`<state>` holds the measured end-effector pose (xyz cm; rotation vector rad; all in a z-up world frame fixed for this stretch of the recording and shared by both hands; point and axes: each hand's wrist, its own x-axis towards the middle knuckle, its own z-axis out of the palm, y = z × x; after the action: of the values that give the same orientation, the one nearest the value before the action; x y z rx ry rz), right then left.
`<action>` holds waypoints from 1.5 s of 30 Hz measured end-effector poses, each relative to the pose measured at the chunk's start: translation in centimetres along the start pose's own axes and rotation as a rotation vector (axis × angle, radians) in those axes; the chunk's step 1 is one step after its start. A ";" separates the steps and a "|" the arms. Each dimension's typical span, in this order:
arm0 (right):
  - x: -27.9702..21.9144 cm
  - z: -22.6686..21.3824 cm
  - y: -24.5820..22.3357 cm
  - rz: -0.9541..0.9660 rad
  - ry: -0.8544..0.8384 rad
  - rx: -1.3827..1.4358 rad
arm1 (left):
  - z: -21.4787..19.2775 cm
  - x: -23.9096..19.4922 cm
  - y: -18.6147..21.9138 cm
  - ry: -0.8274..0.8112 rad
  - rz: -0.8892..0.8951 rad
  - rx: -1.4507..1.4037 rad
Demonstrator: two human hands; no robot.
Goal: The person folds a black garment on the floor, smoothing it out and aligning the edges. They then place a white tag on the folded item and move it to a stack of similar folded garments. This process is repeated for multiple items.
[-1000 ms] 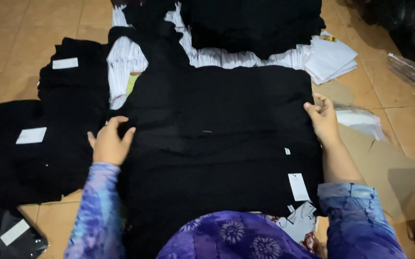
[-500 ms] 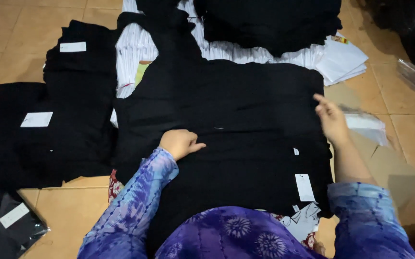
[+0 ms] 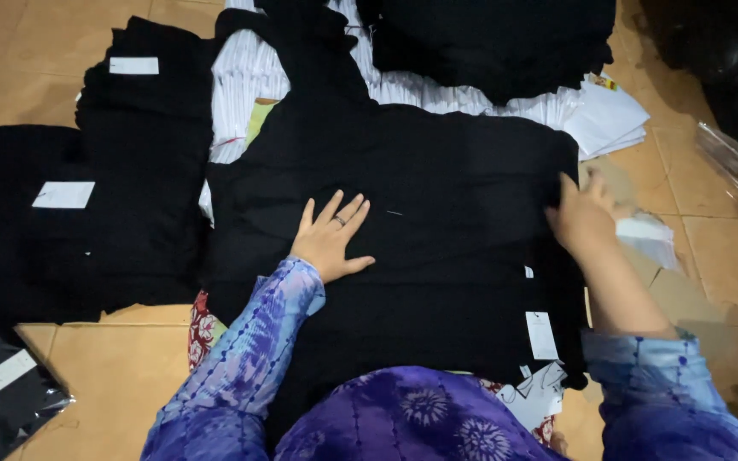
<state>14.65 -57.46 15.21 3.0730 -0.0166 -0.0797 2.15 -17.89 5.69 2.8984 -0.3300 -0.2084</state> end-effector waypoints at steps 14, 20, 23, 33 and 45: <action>-3.5 5.3 -18.2 -0.648 0.005 0.472 | 2.3 0.3 -1.2 0.199 0.107 0.036; -1.3 6.4 -17.3 -0.519 0.103 0.591 | 1.8 0.4 -1.0 0.120 0.108 -0.019; 0.0 6.5 -18.8 -0.467 0.075 0.845 | 1.8 0.3 -0.8 0.208 0.019 -0.099; 0.7 8.9 -26.9 -0.542 0.097 0.721 | 0.7 0.5 -0.6 0.137 -0.318 -0.127; 5.3 7.0 12.9 0.206 0.068 0.933 | 3.6 1.7 -2.0 0.257 -0.286 -0.008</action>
<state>19.42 -70.83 8.82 3.9664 -0.5033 0.0686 3.57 -17.10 1.58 2.9065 0.1287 0.1180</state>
